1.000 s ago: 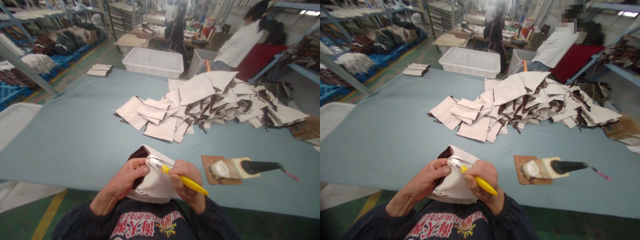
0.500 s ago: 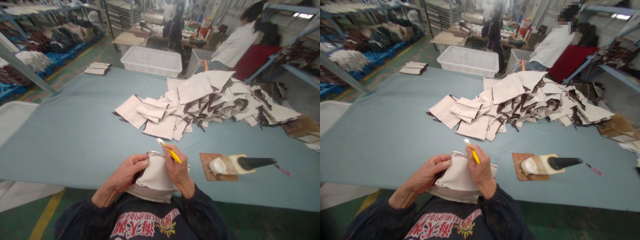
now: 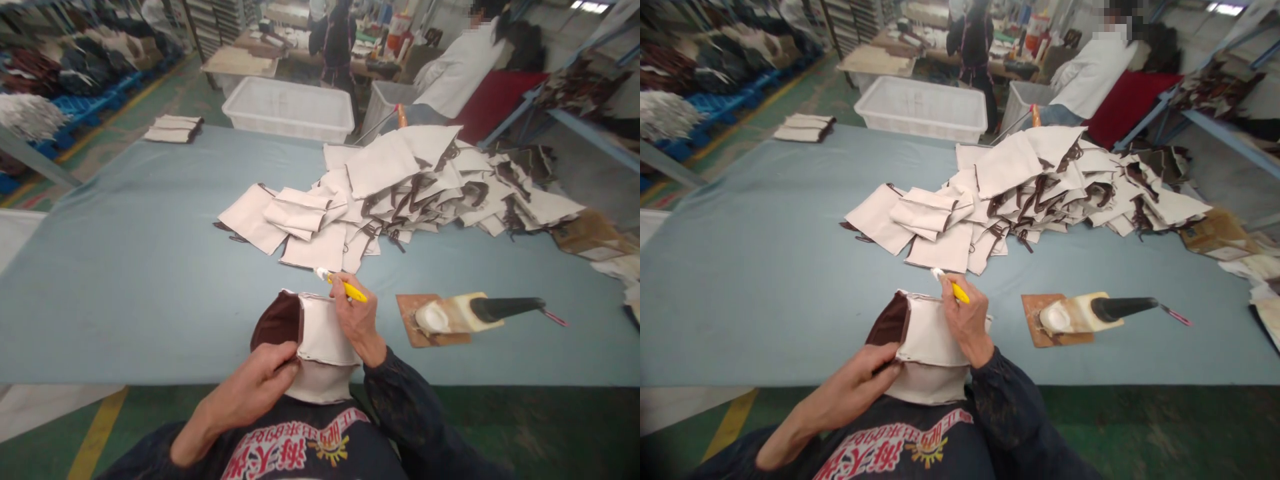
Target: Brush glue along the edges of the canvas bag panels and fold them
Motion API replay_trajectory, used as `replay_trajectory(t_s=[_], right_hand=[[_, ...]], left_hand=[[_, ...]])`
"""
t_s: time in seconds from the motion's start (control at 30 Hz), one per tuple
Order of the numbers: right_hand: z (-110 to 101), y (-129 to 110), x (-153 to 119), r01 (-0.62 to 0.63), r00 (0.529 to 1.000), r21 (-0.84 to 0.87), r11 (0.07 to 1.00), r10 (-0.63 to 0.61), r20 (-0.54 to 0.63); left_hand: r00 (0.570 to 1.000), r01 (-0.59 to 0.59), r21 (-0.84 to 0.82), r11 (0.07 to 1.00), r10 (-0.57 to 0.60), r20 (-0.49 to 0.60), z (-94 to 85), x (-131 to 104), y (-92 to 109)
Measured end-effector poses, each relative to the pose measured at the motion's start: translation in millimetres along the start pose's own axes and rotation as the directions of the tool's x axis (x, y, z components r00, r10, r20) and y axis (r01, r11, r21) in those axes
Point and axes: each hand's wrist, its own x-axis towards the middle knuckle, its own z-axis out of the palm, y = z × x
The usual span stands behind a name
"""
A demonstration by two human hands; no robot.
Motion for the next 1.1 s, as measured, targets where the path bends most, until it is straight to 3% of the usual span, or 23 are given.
replay_trajectory(t_s=[0.17,0.27,0.43,0.53,0.63,0.7,0.83,1.0,1.1], right_hand=[[-25.5,-32.0,-14.7,-0.218,0.968,0.312,0.925,0.246,-0.051],[-39.4,-47.9,-31.6,-0.350,0.932,0.422,0.836,0.357,0.065],[-40.7,-53.0,-55.8,-0.479,0.877,0.467,0.743,0.422,0.228],[-40.9,-53.5,-57.2,-0.483,0.875,0.505,0.715,0.414,0.251],[-42.0,-54.3,-52.5,-0.432,0.895,0.544,0.719,0.418,0.159],[-41.6,-54.1,-51.0,-0.413,0.900,0.548,0.728,0.417,0.124],[-41.2,-52.7,-52.0,-0.455,0.890,0.526,0.719,0.390,0.236],[-41.6,-51.4,-50.6,-0.399,0.906,0.557,0.728,0.405,0.120],[-40.5,-50.5,-56.4,-0.432,0.898,0.550,0.715,0.396,0.190]], left_hand=[[0.988,-0.063,0.074,0.995,0.073,-0.135,10.2,-1.7,-9.6],[0.963,-0.101,0.159,0.982,0.137,-0.233,15.9,-2.6,-15.9],[0.897,-0.213,0.283,0.935,0.302,-0.323,19.1,-2.1,-20.6],[0.868,-0.252,0.305,0.918,0.354,-0.348,19.8,0.9,-18.0],[0.847,-0.290,0.316,0.903,0.396,-0.355,21.4,4.7,-13.5],[0.850,-0.286,0.299,0.910,0.385,-0.359,22.8,6.0,-12.2],[0.866,-0.242,0.250,0.937,0.325,-0.381,26.0,5.6,-14.5],[0.867,-0.222,0.246,0.943,0.307,-0.394,29.2,6.1,-13.5],[0.858,-0.211,0.247,0.946,0.300,-0.416,30.8,6.8,-11.2]])
